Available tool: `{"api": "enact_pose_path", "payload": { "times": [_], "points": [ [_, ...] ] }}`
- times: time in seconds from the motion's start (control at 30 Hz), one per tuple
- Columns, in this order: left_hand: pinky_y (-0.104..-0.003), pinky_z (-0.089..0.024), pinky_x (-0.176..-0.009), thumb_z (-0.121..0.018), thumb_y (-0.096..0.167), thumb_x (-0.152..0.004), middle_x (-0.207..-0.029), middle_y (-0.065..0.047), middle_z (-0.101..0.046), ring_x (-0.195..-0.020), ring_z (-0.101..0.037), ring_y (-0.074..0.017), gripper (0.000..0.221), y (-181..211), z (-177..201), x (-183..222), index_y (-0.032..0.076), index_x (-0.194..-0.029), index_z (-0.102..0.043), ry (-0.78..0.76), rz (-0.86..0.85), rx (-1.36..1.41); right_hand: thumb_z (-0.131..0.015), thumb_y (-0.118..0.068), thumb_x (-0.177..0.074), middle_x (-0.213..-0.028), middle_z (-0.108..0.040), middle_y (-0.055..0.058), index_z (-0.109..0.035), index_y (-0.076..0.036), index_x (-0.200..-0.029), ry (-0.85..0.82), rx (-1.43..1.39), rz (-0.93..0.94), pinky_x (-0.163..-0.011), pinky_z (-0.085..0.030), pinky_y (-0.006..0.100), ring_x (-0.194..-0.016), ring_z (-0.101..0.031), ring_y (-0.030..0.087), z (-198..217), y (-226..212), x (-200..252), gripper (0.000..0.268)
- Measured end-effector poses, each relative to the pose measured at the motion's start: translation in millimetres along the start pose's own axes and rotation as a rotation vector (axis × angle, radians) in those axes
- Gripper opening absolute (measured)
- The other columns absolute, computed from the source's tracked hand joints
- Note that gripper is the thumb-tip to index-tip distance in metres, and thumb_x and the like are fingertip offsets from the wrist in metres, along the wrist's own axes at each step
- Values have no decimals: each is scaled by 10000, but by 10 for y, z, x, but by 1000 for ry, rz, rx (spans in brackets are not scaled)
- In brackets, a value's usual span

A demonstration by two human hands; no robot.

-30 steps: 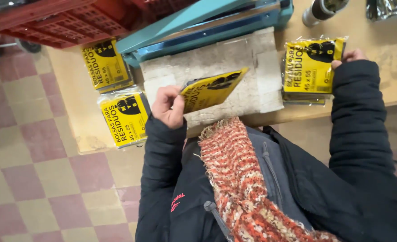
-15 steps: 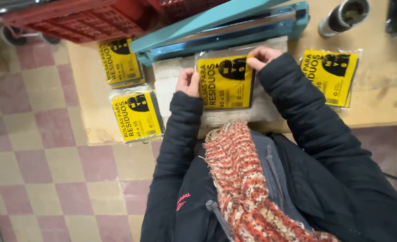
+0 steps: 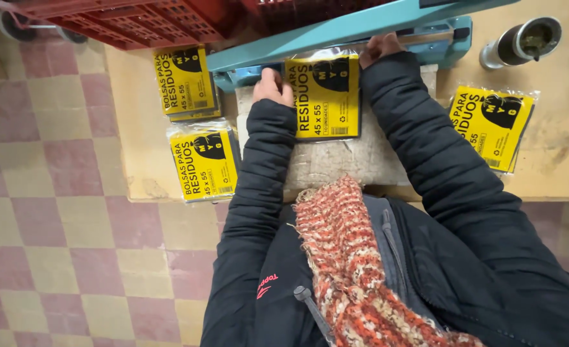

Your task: Seal plastic packages containing trash bag rolls using an industrial heat sealer and stack them in crates.

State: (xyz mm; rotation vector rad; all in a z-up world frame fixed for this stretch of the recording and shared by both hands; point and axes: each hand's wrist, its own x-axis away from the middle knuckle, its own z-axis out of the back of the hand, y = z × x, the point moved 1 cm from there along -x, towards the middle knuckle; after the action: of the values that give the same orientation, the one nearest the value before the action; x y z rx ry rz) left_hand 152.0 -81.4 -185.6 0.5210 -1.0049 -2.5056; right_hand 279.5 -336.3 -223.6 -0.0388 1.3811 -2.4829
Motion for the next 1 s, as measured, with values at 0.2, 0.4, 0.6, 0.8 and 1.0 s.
{"api": "enact_pose_path", "payload": {
  "times": [0.2, 0.4, 0.6, 0.8, 1.0],
  "points": [
    [-495, -489, -746, -655, 120, -906, -851, -155, -651, -834, -604, -390, 124, 63, 29, 23, 68, -951, -552, 16, -66, -46, -771, -165, -1033, -850, -659, 105, -590, -72, -1082, 40, 191, 132, -694, -546, 396, -760, -676, 267, 45, -225, 113, 210],
    [-497, -492, -746, -671, 137, -889, -853, -161, -666, -827, -606, -394, 144, 66, 56, 65, 63, -934, -556, -20, -15, -23, -802, -137, -1008, -864, -633, 129, -643, -97, -937, -59, 370, 631, -741, -532, 432, -809, -651, 338, 650, -1942, -121, 179],
    [-512, -496, -772, -668, 137, -889, -879, -177, -666, -864, -616, -411, 146, -32, -88, -54, 61, -948, -558, 11, -47, 21, -778, -323, -1023, -964, -709, 113, -734, -91, -1046, -188, 638, 612, -765, -524, 432, -880, -678, 307, 545, -1786, -635, 237],
    [-516, -492, -791, -634, 95, -889, -905, -191, -654, -871, -610, -426, 130, -29, -64, 19, 52, -969, -541, 42, -89, 22, -765, -425, -1007, -1029, -734, 137, -750, -126, -1123, -395, 538, 279, -836, -542, 451, -909, -692, 334, 297, -1132, -697, 321],
    [-499, -495, -756, -651, 102, -887, -870, -173, -655, -842, -618, -421, 125, 139, 312, 78, 58, -936, -545, 21, -41, 55, -780, -449, -972, -1033, -733, 133, -745, -161, -1112, -435, 504, 158, -842, -544, 453, -934, -690, 329, 183, -813, -656, 322]
  ]
}}
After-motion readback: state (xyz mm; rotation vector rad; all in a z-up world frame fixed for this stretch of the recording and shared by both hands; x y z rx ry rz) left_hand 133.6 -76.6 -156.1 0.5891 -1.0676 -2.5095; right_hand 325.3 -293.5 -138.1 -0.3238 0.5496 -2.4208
